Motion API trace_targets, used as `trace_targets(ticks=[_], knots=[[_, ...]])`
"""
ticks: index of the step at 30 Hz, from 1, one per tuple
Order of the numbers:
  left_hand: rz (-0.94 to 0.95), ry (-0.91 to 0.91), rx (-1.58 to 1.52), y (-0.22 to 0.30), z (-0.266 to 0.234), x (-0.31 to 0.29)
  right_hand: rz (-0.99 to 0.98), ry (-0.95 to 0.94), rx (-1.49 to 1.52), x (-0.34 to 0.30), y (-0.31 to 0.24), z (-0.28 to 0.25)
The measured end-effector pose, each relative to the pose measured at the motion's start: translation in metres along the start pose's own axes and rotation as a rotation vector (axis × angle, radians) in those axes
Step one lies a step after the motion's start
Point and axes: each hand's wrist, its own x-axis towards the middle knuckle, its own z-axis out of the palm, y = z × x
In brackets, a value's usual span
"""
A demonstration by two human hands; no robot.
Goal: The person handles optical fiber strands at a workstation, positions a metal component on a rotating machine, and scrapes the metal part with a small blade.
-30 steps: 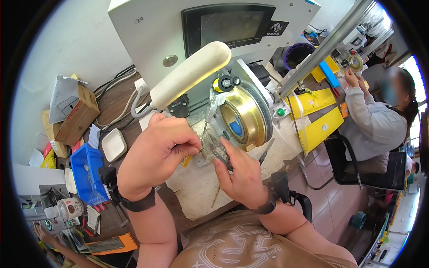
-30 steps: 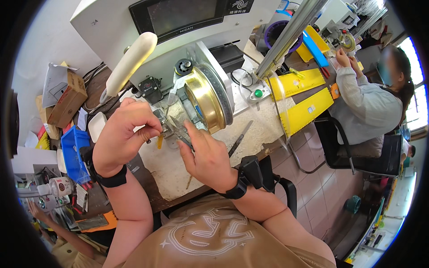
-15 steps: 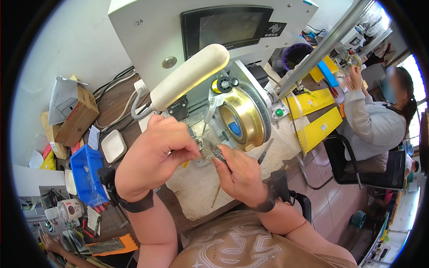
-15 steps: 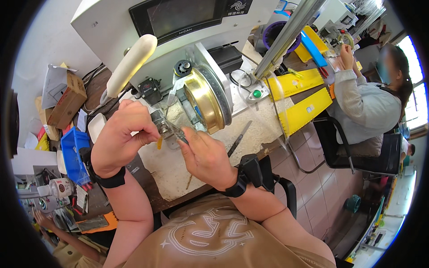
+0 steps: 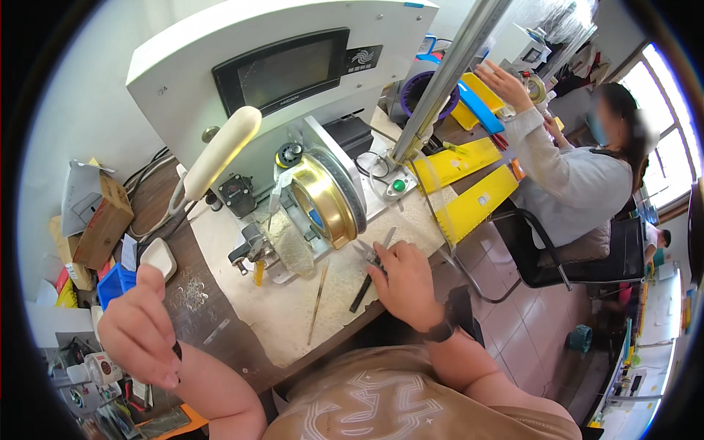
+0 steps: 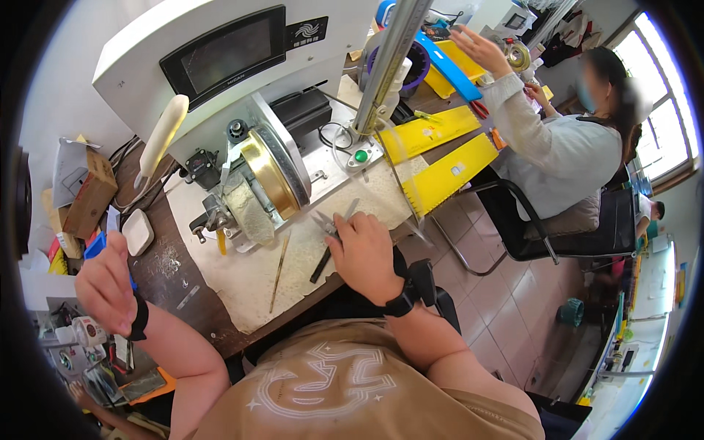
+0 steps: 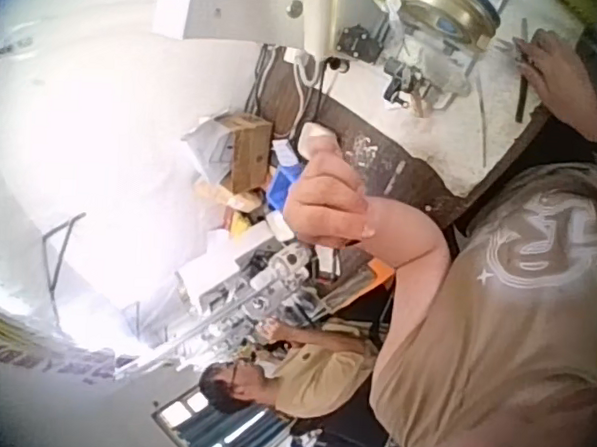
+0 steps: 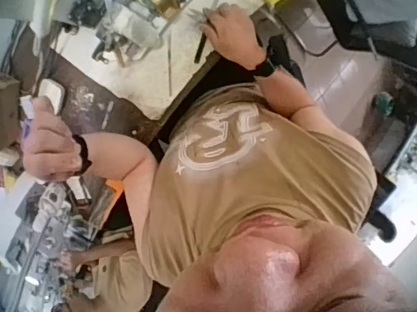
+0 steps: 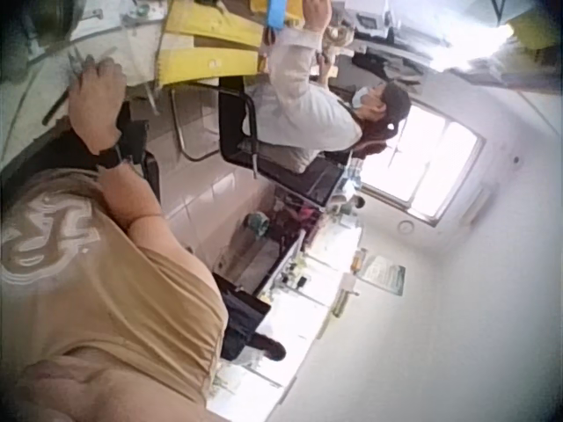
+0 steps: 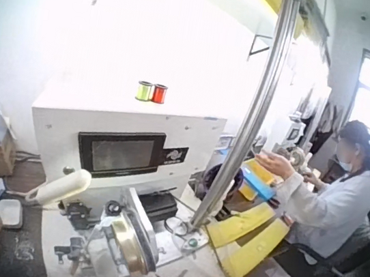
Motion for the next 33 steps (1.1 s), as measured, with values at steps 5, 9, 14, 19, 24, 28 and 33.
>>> trace_targets(ticks=[5, 9, 14, 19, 24, 28, 33], knots=[[-0.008, 0.042, 0.052, 0.023, 0.02, -0.005, 0.012, -0.037, -0.081, 0.011, 0.021, -0.002], [-0.092, 0.374, 0.254, 0.034, 0.046, -0.016, 0.075, -0.012, 0.054, 0.015, 0.028, 0.001], [-0.407, 0.829, 0.617, 0.058, 0.051, -0.04, 0.033, 0.186, 0.142, 0.008, 0.028, -0.005], [-0.712, 1.073, 0.919, 0.093, 0.019, -0.076, -0.056, 0.201, 0.297, -0.005, 0.01, -0.02], [-0.78, 1.14, 1.165, 0.113, -0.022, -0.1, 0.003, 0.225, 0.376, -0.01, 0.001, -0.033], [-1.033, 0.971, 1.6, 0.112, -0.062, -0.114, 0.006, 0.229, 0.418, -0.013, 0.0, -0.041], [-1.265, 0.838, 1.626, 0.104, -0.092, -0.14, -0.001, 0.273, 0.426, -0.016, -0.002, -0.051]])
